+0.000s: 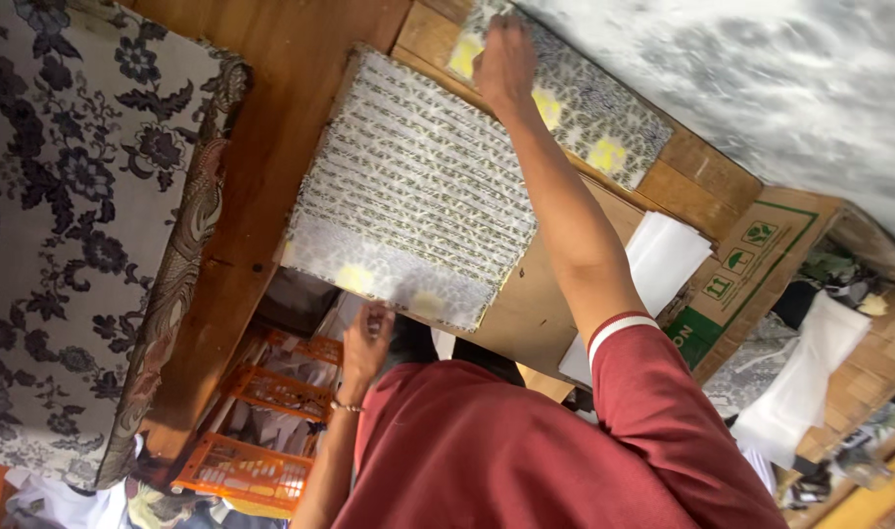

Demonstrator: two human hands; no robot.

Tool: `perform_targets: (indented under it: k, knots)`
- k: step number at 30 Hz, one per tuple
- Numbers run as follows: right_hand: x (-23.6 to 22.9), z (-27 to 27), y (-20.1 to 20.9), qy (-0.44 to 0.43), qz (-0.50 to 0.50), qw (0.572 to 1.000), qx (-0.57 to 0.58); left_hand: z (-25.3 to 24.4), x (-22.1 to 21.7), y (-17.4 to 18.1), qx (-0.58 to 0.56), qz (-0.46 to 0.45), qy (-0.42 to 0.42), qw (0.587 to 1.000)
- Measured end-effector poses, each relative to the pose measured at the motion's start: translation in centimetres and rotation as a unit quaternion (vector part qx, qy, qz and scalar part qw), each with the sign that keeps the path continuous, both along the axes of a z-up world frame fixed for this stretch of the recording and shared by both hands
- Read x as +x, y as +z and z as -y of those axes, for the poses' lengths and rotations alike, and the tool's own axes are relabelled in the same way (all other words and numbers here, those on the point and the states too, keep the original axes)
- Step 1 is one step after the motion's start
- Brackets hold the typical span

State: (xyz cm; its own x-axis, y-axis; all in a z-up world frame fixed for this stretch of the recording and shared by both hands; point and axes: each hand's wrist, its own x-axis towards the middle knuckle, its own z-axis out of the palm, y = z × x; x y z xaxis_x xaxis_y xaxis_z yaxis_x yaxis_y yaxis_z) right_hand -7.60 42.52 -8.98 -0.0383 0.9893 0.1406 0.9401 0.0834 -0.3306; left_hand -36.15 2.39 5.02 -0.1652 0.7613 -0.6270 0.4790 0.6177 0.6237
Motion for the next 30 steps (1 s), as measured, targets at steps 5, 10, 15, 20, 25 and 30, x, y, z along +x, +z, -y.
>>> perform_targets:
  k: [5,10,15,20,25,30]
  knots:
    - [-0.8,-0.8,0.7,-0.001,0.003,1.0,0.025,-5.5,-4.8,0.3,0.028,0.013,-0.002,1.0]
    - [0.7,0.1,1.3,-0.064,-0.123,0.989,0.045,-10.2,-6.7,0.3,0.026,-0.005,-0.026,0.999]
    - [1.2,0.4,1.6,-0.078,-0.188,0.978,0.045,-14.0,-5.7,1.0,0.075,0.037,-0.049,0.995]
    - [2.0,1.2,1.2,-0.109,-0.245,0.963,0.03,-17.4,-2.9,1.0,0.087,0.067,-0.092,0.99]
    - [2.2,0.8,0.7,-0.112,-0.301,0.947,0.016,-23.6,2.0,-1.6,0.216,0.114,-0.174,0.954]
    - [3.2,1.5,-0.7,-0.067,-0.223,0.968,0.097,-34.4,9.9,-5.0,0.335,0.022,-0.16,0.928]
